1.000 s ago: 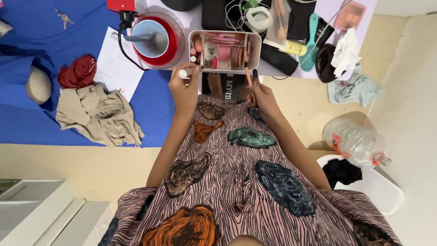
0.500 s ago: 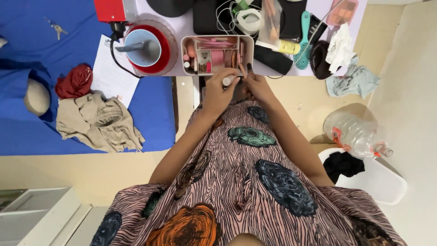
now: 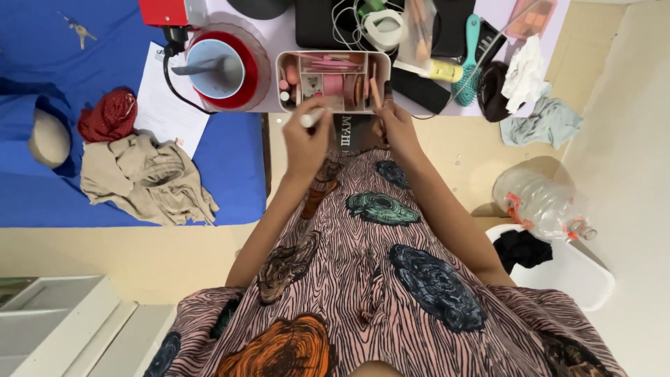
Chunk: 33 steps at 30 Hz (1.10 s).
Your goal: The person organizes cosmetics and personal items by placing glasses into a basket, then transferring various makeup items from a table into a compartmentalized organizer. They handle brushes, compacts, and small containers, arranging them into the organizer before placing it on a shelf.
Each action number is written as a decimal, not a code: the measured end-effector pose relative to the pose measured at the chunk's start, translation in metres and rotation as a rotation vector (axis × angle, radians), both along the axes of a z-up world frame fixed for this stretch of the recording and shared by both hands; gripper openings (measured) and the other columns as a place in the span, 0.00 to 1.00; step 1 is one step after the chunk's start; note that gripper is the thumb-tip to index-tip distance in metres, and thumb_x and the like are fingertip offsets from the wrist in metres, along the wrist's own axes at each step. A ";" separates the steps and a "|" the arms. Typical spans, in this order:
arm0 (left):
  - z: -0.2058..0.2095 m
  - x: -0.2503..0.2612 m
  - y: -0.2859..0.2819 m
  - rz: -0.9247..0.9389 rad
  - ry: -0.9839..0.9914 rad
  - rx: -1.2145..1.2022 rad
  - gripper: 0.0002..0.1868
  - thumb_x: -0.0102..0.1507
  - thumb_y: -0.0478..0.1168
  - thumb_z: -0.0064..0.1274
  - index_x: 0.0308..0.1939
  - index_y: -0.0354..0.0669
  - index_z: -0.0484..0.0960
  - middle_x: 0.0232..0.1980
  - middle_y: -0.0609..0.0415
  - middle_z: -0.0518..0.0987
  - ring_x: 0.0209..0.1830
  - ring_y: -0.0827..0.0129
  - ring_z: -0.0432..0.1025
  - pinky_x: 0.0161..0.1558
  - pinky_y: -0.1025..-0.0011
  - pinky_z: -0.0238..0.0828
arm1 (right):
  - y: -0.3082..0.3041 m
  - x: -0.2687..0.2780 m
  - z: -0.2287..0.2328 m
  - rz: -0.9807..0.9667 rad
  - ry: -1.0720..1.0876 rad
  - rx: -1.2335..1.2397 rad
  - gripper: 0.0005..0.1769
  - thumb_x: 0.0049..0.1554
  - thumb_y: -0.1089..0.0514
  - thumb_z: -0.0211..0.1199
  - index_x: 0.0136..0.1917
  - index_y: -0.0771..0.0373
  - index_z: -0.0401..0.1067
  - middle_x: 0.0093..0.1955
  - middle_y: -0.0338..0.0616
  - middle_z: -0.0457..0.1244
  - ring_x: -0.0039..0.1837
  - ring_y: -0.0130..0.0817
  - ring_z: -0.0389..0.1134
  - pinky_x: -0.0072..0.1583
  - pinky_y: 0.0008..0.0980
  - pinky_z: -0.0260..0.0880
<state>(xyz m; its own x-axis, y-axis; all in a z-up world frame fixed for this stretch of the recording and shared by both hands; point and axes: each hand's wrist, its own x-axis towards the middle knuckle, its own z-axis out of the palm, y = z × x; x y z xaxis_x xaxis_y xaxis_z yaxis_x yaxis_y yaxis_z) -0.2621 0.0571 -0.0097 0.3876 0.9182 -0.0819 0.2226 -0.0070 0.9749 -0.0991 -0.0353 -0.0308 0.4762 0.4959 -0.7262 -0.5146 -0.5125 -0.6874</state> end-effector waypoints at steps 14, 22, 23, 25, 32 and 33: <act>0.016 -0.058 0.030 0.275 0.105 0.114 0.04 0.66 0.35 0.58 0.44 0.40 0.84 0.40 0.45 0.84 0.42 0.55 0.81 0.39 0.69 0.80 | 0.005 0.007 -0.075 0.132 -0.480 0.201 0.10 0.59 0.62 0.69 0.50 0.63 0.70 0.38 0.43 0.61 0.40 0.29 0.63 0.40 0.30 0.67; 0.009 -0.055 0.025 0.147 0.120 0.125 0.05 0.67 0.33 0.56 0.46 0.43 0.83 0.44 0.51 0.84 0.47 0.58 0.80 0.47 0.65 0.79 | -0.001 0.014 -0.077 0.313 -0.683 0.257 0.20 0.51 0.57 0.80 0.55 0.58 0.78 0.39 0.48 0.67 0.42 0.33 0.65 0.48 0.40 0.67; 0.007 -0.055 0.025 0.124 0.127 0.134 0.05 0.67 0.33 0.55 0.47 0.43 0.83 0.45 0.51 0.84 0.48 0.58 0.79 0.49 0.64 0.79 | -0.002 0.016 -0.078 0.333 -0.761 0.246 0.17 0.51 0.59 0.80 0.53 0.60 0.79 0.33 0.45 0.63 0.37 0.31 0.62 0.44 0.36 0.64; 0.003 -0.056 0.024 0.101 0.136 0.140 0.06 0.68 0.32 0.55 0.48 0.42 0.82 0.46 0.51 0.84 0.49 0.58 0.79 0.51 0.64 0.78 | -0.003 0.017 -0.077 0.354 -0.836 0.232 0.14 0.51 0.62 0.80 0.50 0.61 0.80 0.27 0.42 0.59 0.31 0.29 0.59 0.40 0.32 0.61; -0.032 -0.055 0.027 0.017 0.168 0.180 0.07 0.69 0.31 0.55 0.51 0.38 0.81 0.48 0.47 0.82 0.51 0.54 0.78 0.55 0.59 0.75 | 0.031 0.004 0.009 0.192 -1.074 0.368 0.07 0.57 0.67 0.74 0.47 0.60 0.79 0.23 0.35 0.50 0.28 0.25 0.54 0.36 0.28 0.58; -0.036 -0.054 0.028 0.013 0.150 0.185 0.07 0.69 0.32 0.55 0.51 0.39 0.82 0.49 0.47 0.82 0.51 0.53 0.78 0.54 0.58 0.75 | 0.043 -0.004 0.039 0.138 -1.091 0.397 0.05 0.59 0.69 0.71 0.48 0.63 0.78 0.24 0.37 0.51 0.30 0.24 0.53 0.37 0.30 0.59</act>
<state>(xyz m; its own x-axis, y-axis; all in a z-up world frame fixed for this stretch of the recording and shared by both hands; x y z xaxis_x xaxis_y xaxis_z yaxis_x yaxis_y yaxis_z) -0.3158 0.0846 -0.0456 0.3718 0.9277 0.0329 0.3660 -0.1791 0.9132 -0.1033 0.0078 0.0087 0.6757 0.6927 0.2523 0.4909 -0.1674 -0.8550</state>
